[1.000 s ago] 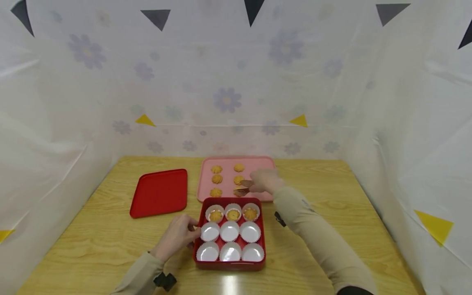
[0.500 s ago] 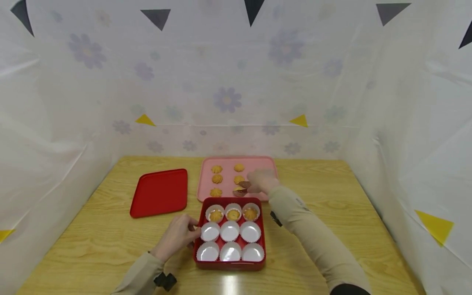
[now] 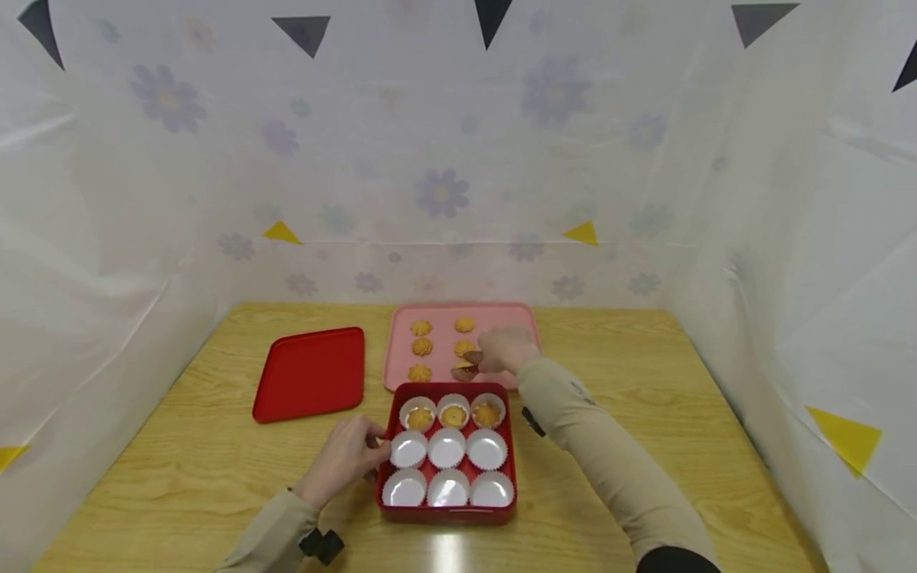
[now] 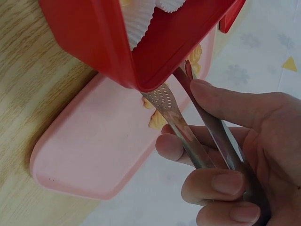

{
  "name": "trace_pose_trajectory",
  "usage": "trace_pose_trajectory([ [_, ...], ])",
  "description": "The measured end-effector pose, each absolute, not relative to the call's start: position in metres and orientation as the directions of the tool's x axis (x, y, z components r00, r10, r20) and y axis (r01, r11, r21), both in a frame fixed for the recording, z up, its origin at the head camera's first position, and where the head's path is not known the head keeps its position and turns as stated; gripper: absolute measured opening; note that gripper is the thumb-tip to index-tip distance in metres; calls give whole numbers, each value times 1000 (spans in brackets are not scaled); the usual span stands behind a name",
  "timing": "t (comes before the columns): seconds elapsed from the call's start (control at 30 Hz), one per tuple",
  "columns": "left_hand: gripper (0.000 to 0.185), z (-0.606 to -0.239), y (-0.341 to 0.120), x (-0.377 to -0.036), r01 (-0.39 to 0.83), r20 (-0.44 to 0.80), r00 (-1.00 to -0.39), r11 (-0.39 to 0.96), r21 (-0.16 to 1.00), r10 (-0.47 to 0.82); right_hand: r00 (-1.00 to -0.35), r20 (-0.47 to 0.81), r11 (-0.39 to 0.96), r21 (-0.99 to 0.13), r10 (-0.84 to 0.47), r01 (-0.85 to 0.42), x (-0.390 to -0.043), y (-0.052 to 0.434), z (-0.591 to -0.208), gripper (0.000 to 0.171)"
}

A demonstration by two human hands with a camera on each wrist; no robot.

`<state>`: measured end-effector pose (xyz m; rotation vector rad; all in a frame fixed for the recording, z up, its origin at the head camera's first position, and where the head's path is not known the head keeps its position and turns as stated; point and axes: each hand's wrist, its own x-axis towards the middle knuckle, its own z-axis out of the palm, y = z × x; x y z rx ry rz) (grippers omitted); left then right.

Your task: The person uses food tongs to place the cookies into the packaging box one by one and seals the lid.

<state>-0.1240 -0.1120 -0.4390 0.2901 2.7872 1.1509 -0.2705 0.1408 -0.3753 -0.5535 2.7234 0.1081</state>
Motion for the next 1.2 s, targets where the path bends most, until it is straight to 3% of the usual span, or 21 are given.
trace_pose_trajectory([
  [0.37, 31, -438, -111, -124, 150, -7, -976, 699, 699, 216, -857, -342, 911, 5, -385, -412, -271, 143, -376, 19],
  [0.7, 22, -438, -110, -124, 147, -12, -975, 685, 714, 221, -867, -310, 913, -10, -390, -407, -269, 150, -374, 22],
  [0.97, 24, -438, -111, -124, 163, 2, -974, 696, 699, 226, -872, -282, 916, -73, -399, -396, -263, 157, -365, 21],
  [1.2, 26, -438, -111, -123, 167, 8, -974, 693, 701, 227, -879, -223, 905, -52, -423, -422, -257, 165, -359, 22],
])
